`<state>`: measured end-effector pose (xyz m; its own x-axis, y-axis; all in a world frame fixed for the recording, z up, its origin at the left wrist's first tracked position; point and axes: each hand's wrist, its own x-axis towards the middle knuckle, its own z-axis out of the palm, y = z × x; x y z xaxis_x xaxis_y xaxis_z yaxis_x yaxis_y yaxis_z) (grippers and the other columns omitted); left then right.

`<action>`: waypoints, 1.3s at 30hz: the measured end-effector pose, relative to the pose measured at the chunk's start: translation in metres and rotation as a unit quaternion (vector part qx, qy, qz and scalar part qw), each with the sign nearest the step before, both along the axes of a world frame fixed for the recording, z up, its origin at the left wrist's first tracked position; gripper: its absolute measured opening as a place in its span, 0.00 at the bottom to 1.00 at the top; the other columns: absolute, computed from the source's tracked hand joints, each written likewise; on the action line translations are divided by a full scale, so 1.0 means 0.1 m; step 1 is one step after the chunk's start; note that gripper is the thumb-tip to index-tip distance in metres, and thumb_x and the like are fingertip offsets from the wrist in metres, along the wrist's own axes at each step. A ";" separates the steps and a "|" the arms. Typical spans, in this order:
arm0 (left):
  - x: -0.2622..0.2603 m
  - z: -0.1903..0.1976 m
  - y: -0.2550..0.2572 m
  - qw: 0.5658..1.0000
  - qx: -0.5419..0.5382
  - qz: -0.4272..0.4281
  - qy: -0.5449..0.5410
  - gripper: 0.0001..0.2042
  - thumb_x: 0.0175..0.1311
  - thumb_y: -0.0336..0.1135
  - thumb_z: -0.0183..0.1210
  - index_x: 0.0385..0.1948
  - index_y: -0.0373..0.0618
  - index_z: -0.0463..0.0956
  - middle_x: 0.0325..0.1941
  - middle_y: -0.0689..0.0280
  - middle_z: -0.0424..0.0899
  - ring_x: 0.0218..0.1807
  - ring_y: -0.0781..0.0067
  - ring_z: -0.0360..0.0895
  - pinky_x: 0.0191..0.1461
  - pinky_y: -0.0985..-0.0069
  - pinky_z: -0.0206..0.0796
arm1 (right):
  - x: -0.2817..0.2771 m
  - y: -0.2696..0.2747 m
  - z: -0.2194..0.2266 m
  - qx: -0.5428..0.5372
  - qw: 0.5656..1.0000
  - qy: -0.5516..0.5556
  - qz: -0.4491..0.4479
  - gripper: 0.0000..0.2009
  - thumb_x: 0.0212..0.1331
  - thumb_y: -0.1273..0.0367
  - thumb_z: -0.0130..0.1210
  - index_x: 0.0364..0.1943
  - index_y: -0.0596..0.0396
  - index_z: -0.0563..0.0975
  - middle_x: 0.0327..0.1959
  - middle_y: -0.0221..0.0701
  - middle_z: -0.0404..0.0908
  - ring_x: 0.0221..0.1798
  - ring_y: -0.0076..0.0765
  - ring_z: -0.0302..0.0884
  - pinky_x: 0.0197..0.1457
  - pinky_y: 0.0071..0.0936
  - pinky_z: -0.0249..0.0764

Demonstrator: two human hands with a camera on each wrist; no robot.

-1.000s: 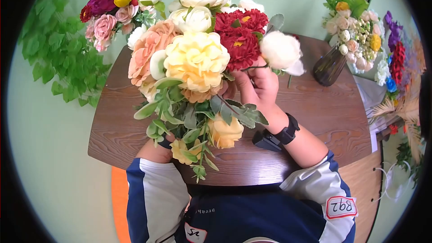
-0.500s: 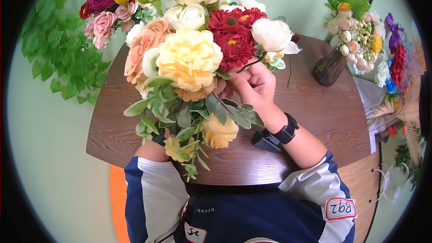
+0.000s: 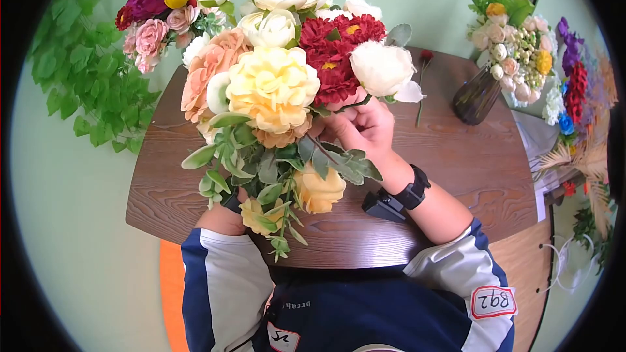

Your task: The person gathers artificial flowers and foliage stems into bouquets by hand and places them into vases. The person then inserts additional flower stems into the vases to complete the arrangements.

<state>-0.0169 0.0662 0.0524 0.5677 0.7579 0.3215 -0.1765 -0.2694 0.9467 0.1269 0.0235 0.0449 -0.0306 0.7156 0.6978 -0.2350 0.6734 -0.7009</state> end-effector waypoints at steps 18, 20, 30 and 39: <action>0.01 0.07 -0.07 1.000 0.005 0.020 0.014 0.07 0.61 0.32 0.55 0.26 0.43 0.67 0.20 0.70 0.69 0.24 0.81 0.66 0.24 0.84 0.56 | 0.00 -0.17 0.21 0.146 0.977 -0.046 -0.151 0.19 0.53 0.82 0.51 0.49 0.62 0.60 0.15 0.24 0.66 0.15 0.14 0.61 0.18 0.13 0.56; 0.01 0.09 -0.08 1.000 0.004 0.022 0.016 0.07 0.61 0.32 0.56 0.26 0.43 0.67 0.20 0.70 0.69 0.23 0.81 0.66 0.24 0.84 0.56 | 0.07 -0.26 0.42 0.187 0.974 -0.011 -0.126 0.20 0.56 0.83 0.46 0.52 0.65 0.56 0.20 0.26 0.69 0.16 0.14 0.64 0.18 0.10 0.54; -0.41 -0.13 0.45 0.989 -0.057 -0.068 -0.116 0.06 0.66 0.34 0.49 0.36 0.42 0.70 0.32 0.67 0.75 0.33 0.82 0.71 0.35 0.86 0.66 | 0.56 0.49 0.04 0.037 0.938 -0.095 -0.331 0.07 0.59 0.76 0.46 0.42 0.55 0.70 0.19 0.23 0.71 0.20 0.18 0.66 0.24 0.15 0.60; -0.31 -0.20 0.54 0.975 -0.071 -0.128 -0.170 0.08 0.67 0.37 0.48 0.33 0.41 0.70 0.30 0.67 0.75 0.30 0.81 0.71 0.33 0.84 0.65 | 0.51 0.86 -0.78 0.116 0.823 -0.517 -0.205 0.17 0.59 0.61 0.49 0.51 0.46 0.72 0.49 0.38 0.73 0.52 0.47 0.68 0.53 0.36 0.66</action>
